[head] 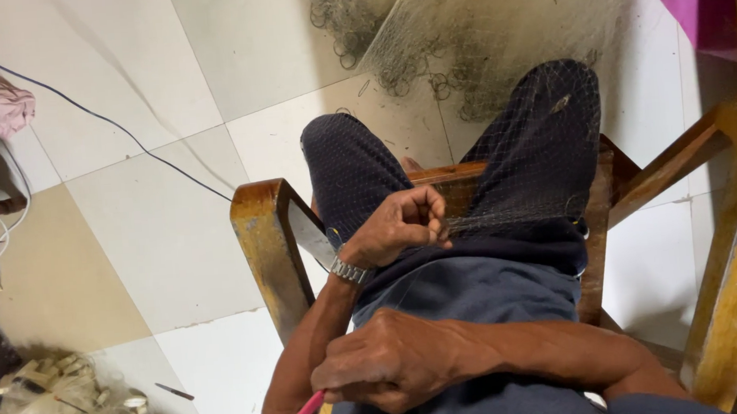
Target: Repairing a fine-mesh fishing net using a plastic shuttle
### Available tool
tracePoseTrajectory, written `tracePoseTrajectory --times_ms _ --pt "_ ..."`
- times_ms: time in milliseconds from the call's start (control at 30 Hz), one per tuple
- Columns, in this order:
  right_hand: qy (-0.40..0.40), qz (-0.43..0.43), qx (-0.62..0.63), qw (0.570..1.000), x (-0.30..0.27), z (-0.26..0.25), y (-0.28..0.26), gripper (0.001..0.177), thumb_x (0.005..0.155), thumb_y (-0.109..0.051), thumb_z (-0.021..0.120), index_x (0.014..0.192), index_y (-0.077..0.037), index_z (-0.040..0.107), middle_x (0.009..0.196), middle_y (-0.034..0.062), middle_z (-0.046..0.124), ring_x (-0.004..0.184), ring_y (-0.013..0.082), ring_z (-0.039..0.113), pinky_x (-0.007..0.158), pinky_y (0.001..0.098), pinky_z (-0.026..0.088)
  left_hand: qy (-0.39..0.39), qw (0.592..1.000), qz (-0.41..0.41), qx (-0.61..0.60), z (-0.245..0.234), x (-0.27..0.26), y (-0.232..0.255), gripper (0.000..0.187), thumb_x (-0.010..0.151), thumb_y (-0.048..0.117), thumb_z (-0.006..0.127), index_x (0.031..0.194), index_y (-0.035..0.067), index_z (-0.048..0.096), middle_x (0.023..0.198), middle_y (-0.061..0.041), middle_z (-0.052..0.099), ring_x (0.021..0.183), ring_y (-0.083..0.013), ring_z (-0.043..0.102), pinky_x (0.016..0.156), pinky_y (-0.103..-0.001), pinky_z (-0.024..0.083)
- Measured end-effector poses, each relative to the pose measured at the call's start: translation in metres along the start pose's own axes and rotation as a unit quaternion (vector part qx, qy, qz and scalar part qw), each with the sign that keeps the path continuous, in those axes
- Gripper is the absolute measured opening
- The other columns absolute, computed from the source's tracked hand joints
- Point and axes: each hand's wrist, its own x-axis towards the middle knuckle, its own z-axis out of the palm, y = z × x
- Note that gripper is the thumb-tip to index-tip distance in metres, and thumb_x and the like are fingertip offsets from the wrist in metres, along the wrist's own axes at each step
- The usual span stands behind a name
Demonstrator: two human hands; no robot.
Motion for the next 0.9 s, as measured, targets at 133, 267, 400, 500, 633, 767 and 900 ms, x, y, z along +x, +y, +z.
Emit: tracePoseTrajectory --times_ms 133,267,400,500,633,767,900 --pt "0.000 -0.004 -0.010 1.000 0.005 0.002 0.003 0.013 0.097 -0.013 0.045 0.101 -0.003 0.051 0.079 0.0106 0.053 0.062 0.0272 0.056 0.050 0.0340 0.041 -0.010 1.000 0.001 -0.021 0.001 -0.002 0.001 0.023 0.076 -0.003 0.064 0.092 0.005 0.049 0.075 -0.001 0.052 0.072 -0.0130 0.054 0.078 -0.034 0.054" --pt "0.009 -0.006 -0.010 1.000 0.004 -0.003 0.001 0.013 0.097 -0.012 0.045 0.101 -0.002 0.052 0.079 0.0108 0.054 0.064 0.0269 0.056 0.052 0.0339 0.041 -0.004 1.000 0.001 -0.014 0.003 -0.005 0.006 0.022 0.077 -0.004 0.062 0.092 0.005 0.050 0.076 -0.002 0.053 0.073 -0.0136 0.055 0.078 -0.034 0.054" --pt "0.038 -0.019 -0.019 0.999 0.008 -0.015 -0.012 0.016 0.097 -0.011 0.043 0.099 0.001 0.053 0.077 0.0122 0.054 0.060 0.0257 0.054 0.053 0.0331 0.042 -0.020 1.000 -0.004 -0.009 0.002 -0.003 0.006 0.023 0.079 -0.003 0.061 0.096 0.005 0.048 0.079 -0.002 0.053 0.075 -0.0119 0.053 0.083 -0.034 0.052" --pt "0.071 -0.016 -0.054 0.996 0.014 -0.019 -0.015 0.018 0.097 -0.011 0.042 0.098 0.003 0.054 0.083 0.0142 0.057 0.069 0.0285 0.058 0.060 0.0353 0.045 -0.018 1.000 -0.011 0.010 0.007 -0.004 0.008 0.030 0.077 -0.006 0.064 0.098 0.007 0.047 0.082 0.000 0.052 0.076 -0.0092 0.053 0.086 -0.031 0.051" --pt "0.112 -0.022 -0.086 0.990 0.022 -0.024 -0.016 0.017 0.095 -0.006 0.044 0.097 0.007 0.054 0.089 0.0135 0.061 0.077 0.0288 0.061 0.068 0.0345 0.049 -0.003 0.999 -0.015 0.029 0.011 -0.003 0.007 0.036 0.073 -0.008 0.068 0.098 0.005 0.046 0.082 -0.002 0.052 0.078 -0.0114 0.058 0.083 -0.028 0.053" --pt "0.140 -0.018 -0.158 0.977 0.024 -0.031 -0.012 0.011 0.094 -0.003 0.042 0.098 0.003 0.051 0.072 0.0118 0.054 0.057 0.0224 0.051 0.052 0.0327 0.043 0.030 0.995 0.037 0.086 0.008 0.002 0.000 0.020 0.083 0.008 0.064 0.096 0.006 0.049 0.083 -0.002 0.052 0.077 -0.0101 0.056 0.078 -0.028 0.054" --pt "0.130 -0.008 -0.273 0.953 0.003 -0.058 -0.008 0.029 0.080 0.001 0.047 0.108 0.001 0.055 0.092 0.0167 0.062 0.076 0.0283 0.058 0.066 0.0414 0.046 0.094 0.995 0.007 0.012 0.002 0.003 -0.012 0.015 0.083 0.007 0.062 0.093 0.007 0.051 0.076 -0.001 0.056 0.062 -0.0067 0.054 0.053 -0.018 0.042"
